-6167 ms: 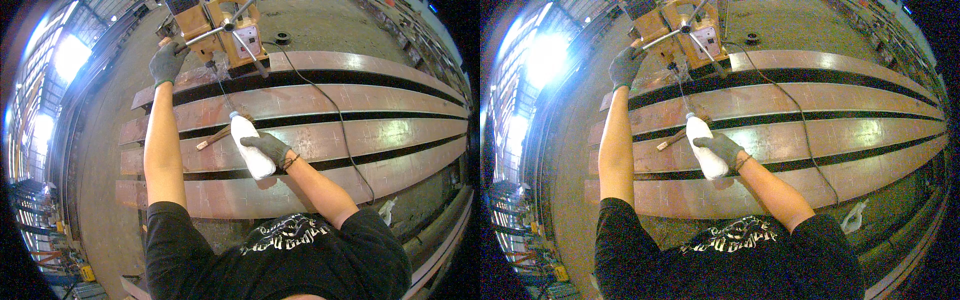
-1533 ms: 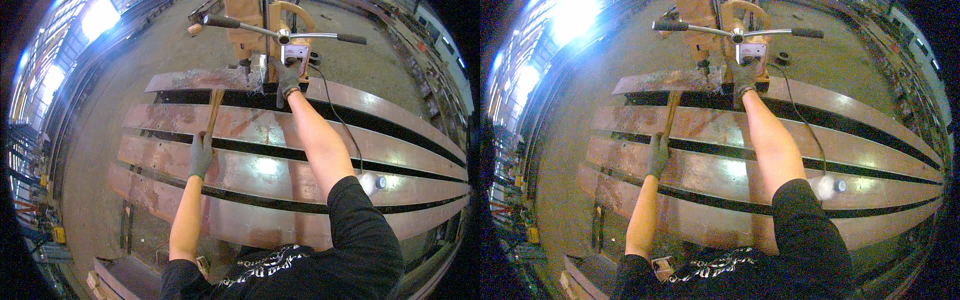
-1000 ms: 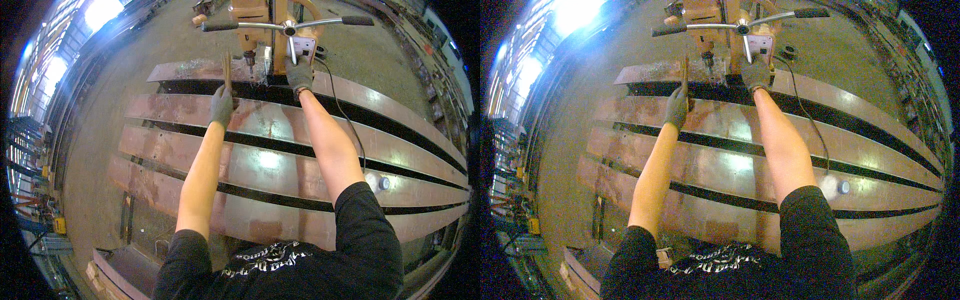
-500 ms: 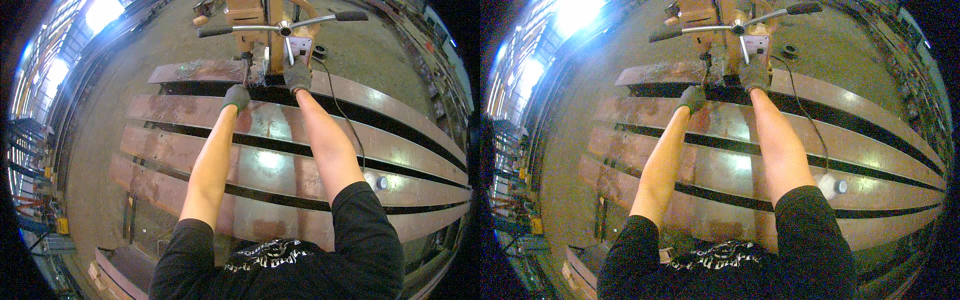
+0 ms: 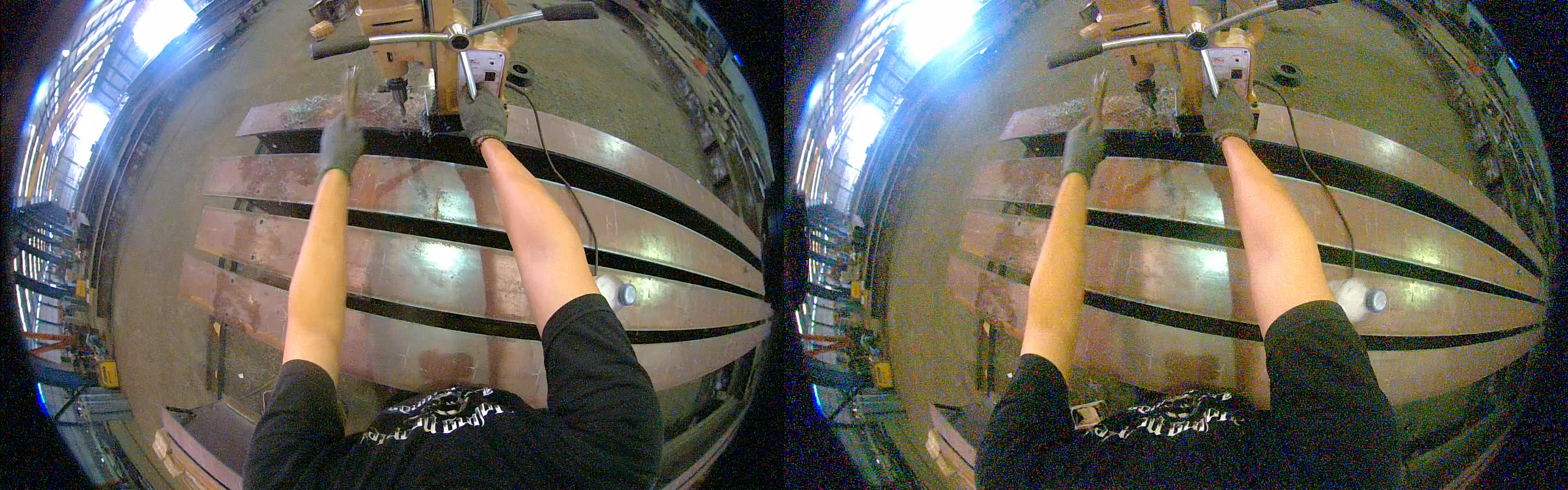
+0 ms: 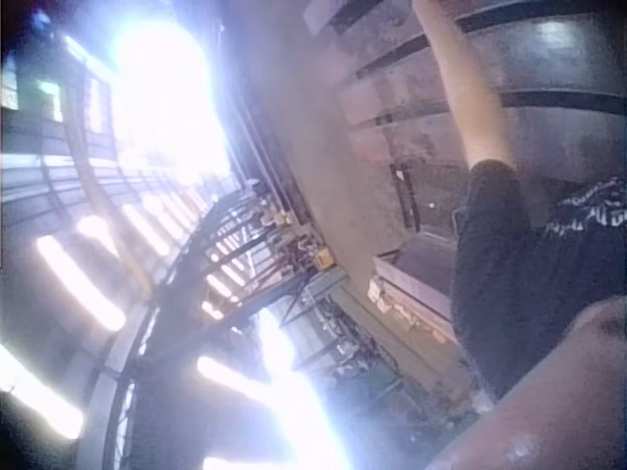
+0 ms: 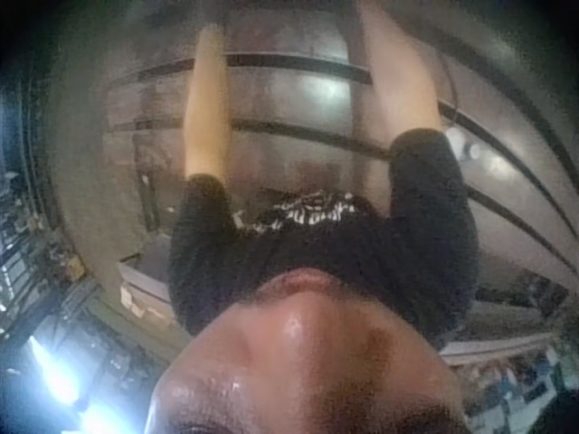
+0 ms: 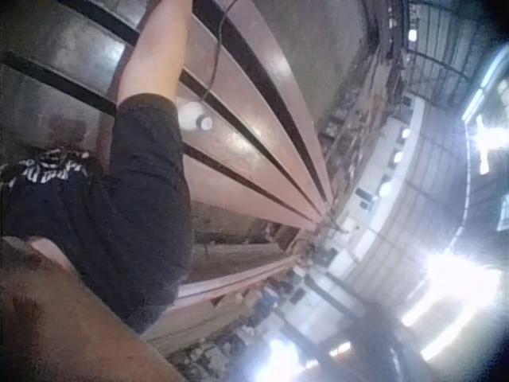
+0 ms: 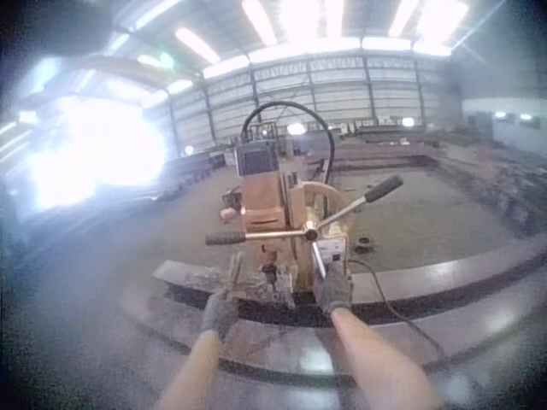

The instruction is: The person operates a stationary drill press on a long metal beam, repeatedly applying liquid from a white bottle to the drill bit and brushing the area. The person adjusts the drill press handle and continues drilling at marked locations along the beam.

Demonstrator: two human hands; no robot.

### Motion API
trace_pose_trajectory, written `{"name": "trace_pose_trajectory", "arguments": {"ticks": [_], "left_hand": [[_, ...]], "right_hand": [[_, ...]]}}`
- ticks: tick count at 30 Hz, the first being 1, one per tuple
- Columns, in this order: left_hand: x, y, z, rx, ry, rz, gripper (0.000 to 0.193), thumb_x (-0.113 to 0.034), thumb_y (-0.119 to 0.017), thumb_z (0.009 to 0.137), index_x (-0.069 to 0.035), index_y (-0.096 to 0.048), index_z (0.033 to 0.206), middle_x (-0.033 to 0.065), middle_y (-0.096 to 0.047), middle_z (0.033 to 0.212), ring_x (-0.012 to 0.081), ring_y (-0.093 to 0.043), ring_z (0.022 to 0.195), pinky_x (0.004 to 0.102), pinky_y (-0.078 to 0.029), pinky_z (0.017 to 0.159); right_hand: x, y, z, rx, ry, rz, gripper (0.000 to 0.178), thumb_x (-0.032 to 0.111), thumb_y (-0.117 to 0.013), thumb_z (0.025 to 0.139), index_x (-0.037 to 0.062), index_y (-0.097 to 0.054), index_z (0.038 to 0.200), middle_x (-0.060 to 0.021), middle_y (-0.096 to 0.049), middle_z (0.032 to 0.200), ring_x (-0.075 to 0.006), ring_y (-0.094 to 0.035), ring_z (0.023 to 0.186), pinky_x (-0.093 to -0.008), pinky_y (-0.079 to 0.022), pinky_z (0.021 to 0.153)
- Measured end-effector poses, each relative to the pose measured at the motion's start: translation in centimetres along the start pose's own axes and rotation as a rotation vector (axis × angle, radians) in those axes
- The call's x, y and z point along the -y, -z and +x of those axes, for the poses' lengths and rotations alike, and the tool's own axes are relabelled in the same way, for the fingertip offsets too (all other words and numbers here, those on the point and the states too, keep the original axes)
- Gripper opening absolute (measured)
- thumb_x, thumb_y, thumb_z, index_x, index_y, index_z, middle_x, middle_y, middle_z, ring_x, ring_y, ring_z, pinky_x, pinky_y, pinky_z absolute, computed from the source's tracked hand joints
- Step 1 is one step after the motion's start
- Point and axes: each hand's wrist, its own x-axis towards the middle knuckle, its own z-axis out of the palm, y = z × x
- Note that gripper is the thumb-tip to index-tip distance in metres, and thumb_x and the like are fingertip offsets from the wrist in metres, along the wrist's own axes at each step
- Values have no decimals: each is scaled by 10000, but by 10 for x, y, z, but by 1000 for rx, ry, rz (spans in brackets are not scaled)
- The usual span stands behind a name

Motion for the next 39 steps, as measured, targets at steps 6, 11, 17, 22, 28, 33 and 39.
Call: {"name": "trace_pose_trajectory", "arguments": {"ticks": [6,11,17,22,28,33,39], "left_hand": [[33,-68,-25,497,-252,330,372,-367,-608,954,-68,-770,1103,240,-753,984,425,-735,907,502,-576,812],[-23,52,-40,826,50,174,359,-369,-618,965,-50,-780,995,164,-727,749,274,-688,616,433,-546,617],[78,64,35,386,-229,499,385,-322,-526,975,-18,-762,950,241,-731,855,422,-731,808,511,-559,768],[164,-15,78,65,-267,362,386,-296,-489,976,-8,-726,1077,293,-707,1047,471,-700,991,550,-541,899],[103,-100,55,364,-307,132,390,-317,-481,1007,-69,-676,1236,276,-703,1130,463,-679,1066,516,-533,925],[71,-38,28,720,-267,-5,387,-318,-446,1064,-137,-615,1362,269,-710,1099,464,-674,1029,487,-537,886],[75,15,-15,696,-446,244,405,-367,-551,1028,-114,-659,1324,223,-714,1180,434,-673,1100,466,-539,945]], "right_hand": [[31,5,-11,119,41,8,498,504,-546,958,92,-666,1213,-261,-705,1166,-462,-695,1040,-563,-551,895],[14,-3,-3,88,31,9,494,499,-571,947,99,-667,1221,-258,-705,1168,-463,-694,1041,-555,-552,904],[6,-3,1,51,36,-7,506,520,-579,945,113,-664,1233,-247,-712,1169,-460,-696,1041,-559,-555,891],[41,-4,-16,92,32,2,517,539,-547,964,121,-657,1248,-246,-712,1176,-463,-693,1050,-563,-550,894],[31,5,-10,95,22,7,527,550,-521,978,126,-658,1260,-247,-714,1182,-473,-690,1053,-570,-545,897],[12,0,-4,110,-43,-46,537,561,-510,978,138,-662,1270,-238,-717,1185,-471,-689,1064,-566,-545,906],[23,-7,-10,54,27,-13,547,592,-496,981,160,-665,1270,-215,-712,1217,-460,-694,1055,-563,-551,893]]}}
